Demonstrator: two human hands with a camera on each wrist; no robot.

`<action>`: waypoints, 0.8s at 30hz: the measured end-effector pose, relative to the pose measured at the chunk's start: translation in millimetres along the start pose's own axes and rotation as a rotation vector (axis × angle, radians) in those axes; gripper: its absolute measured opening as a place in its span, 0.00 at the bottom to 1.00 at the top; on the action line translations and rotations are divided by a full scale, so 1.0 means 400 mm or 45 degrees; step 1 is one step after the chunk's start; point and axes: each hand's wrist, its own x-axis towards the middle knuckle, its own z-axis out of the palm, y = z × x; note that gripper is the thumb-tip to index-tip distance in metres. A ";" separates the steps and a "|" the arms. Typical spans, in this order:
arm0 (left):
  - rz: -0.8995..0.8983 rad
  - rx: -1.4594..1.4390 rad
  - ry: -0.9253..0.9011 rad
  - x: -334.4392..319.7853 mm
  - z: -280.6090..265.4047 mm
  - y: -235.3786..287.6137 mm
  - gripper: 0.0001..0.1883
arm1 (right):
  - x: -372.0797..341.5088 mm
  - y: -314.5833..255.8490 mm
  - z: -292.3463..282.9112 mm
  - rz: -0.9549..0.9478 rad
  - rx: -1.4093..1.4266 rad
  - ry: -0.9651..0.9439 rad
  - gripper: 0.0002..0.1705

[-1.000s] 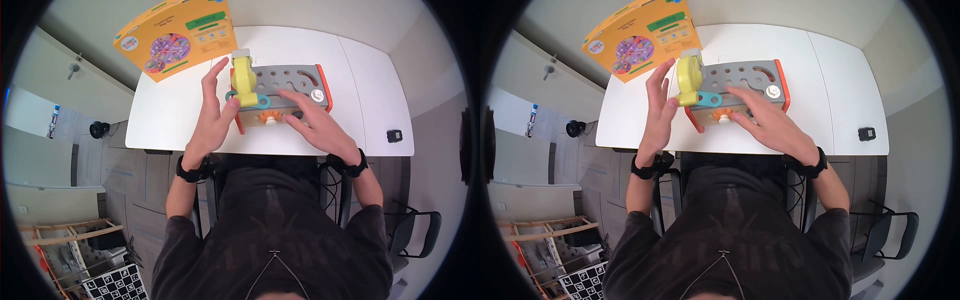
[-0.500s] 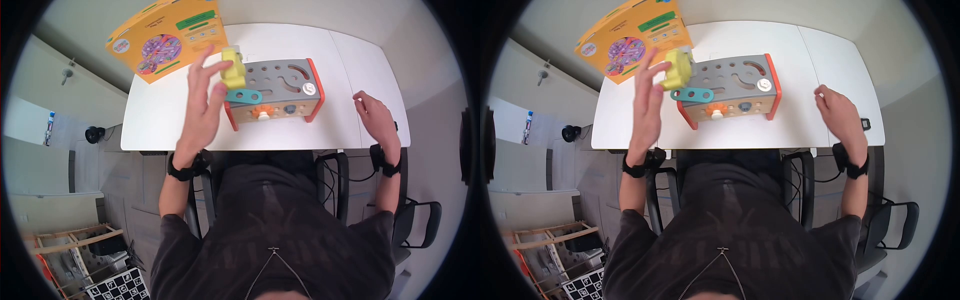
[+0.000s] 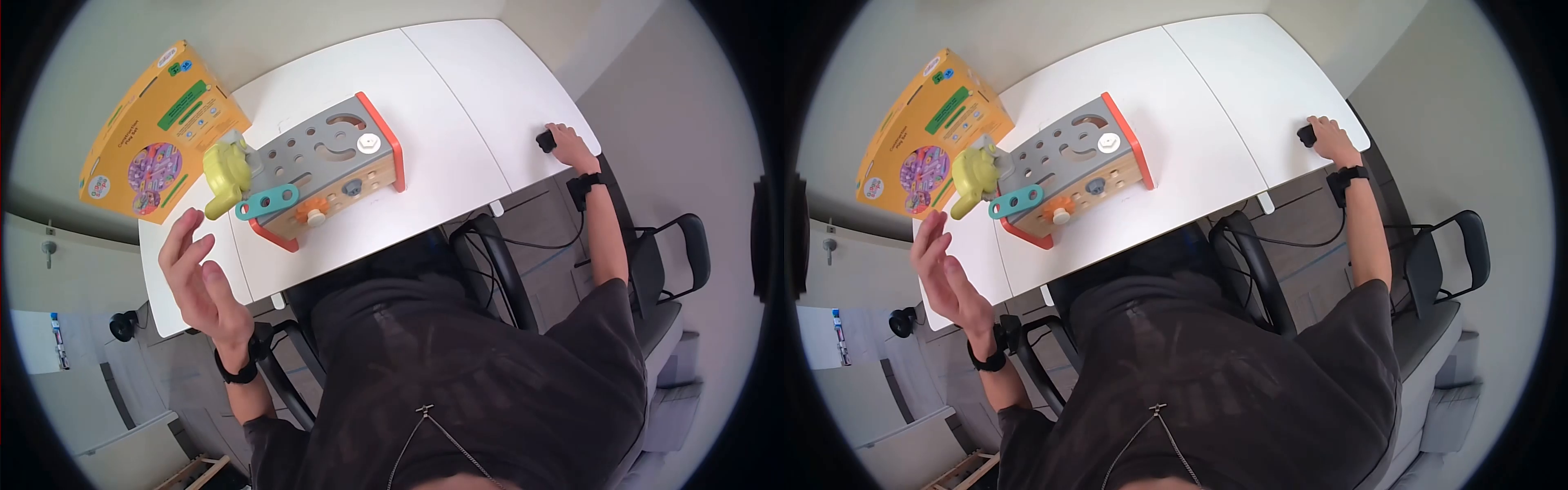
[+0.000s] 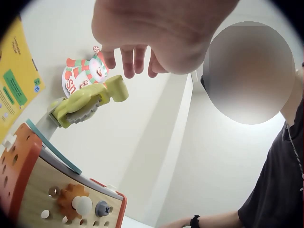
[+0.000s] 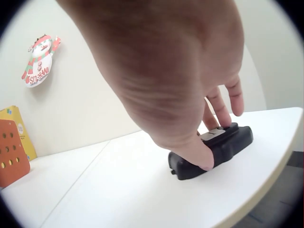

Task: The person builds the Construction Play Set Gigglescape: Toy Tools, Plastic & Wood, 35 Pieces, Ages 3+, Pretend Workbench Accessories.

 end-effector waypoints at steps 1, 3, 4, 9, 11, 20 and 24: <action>-0.033 -0.024 -0.007 -0.002 0.001 0.001 0.14 | 0.000 -0.002 0.000 -0.010 -0.047 0.030 0.31; -0.101 -0.071 -0.018 -0.007 0.002 0.007 0.14 | -0.006 -0.005 0.000 -0.032 -0.142 0.090 0.27; -0.083 -0.084 -0.027 -0.009 0.004 0.007 0.14 | -0.006 -0.007 -0.004 -0.051 -0.189 0.104 0.26; -0.051 -0.088 -0.087 -0.012 0.004 0.015 0.14 | 0.019 -0.053 -0.034 -0.187 -0.112 0.129 0.26; -0.032 -0.095 -0.148 -0.006 0.002 0.027 0.15 | 0.044 -0.107 -0.058 -0.164 -0.054 0.032 0.29; 0.073 -0.083 -0.220 0.096 0.022 0.111 0.31 | -0.127 -0.592 -0.457 -0.903 0.289 1.062 0.32; 0.184 0.089 -0.237 0.169 0.059 0.163 0.45 | -0.252 -0.747 -0.621 -1.353 0.399 1.419 0.41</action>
